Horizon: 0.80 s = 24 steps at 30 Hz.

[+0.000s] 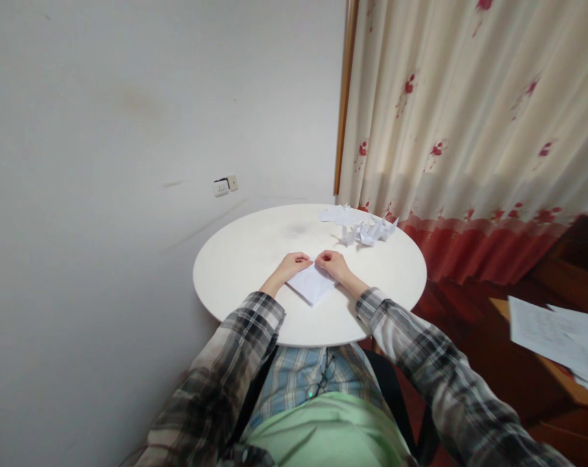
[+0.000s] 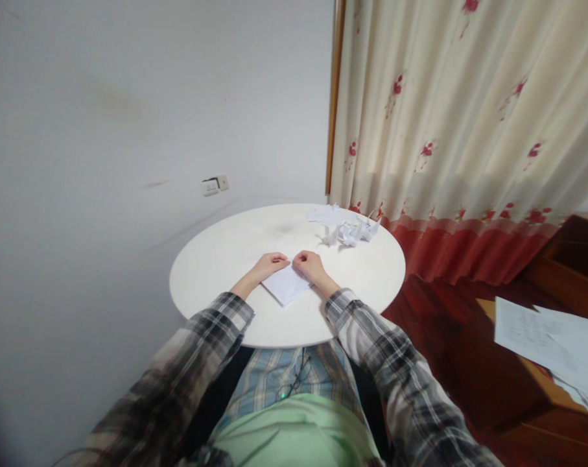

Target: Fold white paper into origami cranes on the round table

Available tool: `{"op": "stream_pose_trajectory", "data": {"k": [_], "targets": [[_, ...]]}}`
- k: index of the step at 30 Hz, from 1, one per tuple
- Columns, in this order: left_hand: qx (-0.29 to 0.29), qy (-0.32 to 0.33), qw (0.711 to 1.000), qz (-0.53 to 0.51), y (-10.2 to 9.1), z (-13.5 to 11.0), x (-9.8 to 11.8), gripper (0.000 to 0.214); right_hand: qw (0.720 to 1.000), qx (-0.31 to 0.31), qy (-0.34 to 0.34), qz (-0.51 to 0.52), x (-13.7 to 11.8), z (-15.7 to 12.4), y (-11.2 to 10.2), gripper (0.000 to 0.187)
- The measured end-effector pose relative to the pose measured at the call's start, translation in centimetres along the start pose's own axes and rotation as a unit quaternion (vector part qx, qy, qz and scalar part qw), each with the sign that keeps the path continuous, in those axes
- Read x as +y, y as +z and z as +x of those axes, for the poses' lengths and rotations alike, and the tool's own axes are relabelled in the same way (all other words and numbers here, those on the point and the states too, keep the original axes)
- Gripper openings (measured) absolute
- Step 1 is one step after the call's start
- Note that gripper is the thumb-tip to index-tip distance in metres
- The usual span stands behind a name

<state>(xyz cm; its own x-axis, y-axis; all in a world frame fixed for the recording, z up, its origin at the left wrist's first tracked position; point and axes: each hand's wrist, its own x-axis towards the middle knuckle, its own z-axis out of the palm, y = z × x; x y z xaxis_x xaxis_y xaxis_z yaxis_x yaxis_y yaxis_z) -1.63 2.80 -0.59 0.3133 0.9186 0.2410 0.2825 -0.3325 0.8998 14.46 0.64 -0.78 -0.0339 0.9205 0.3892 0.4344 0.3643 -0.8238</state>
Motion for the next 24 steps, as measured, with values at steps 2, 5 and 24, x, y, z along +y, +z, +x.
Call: {"op": "stream_pose_trajectory", "data": {"k": [2,5,24], "targets": [[-0.002,-0.003,1.000,-0.001,0.02,-0.06,0.15,0.015,1.000,-0.004,-0.005,0.000,0.03,0.05,-0.01,0.009],[-0.017,-0.006,1.000,-0.001,0.03,-0.19,0.23,0.019,1.000,-0.006,-0.010,0.002,0.11,0.16,-0.04,0.008],[-0.003,-0.026,0.999,-0.022,0.01,-0.25,0.08,0.028,1.000,-0.003,0.000,-0.002,0.08,0.14,0.01,0.009]]}}
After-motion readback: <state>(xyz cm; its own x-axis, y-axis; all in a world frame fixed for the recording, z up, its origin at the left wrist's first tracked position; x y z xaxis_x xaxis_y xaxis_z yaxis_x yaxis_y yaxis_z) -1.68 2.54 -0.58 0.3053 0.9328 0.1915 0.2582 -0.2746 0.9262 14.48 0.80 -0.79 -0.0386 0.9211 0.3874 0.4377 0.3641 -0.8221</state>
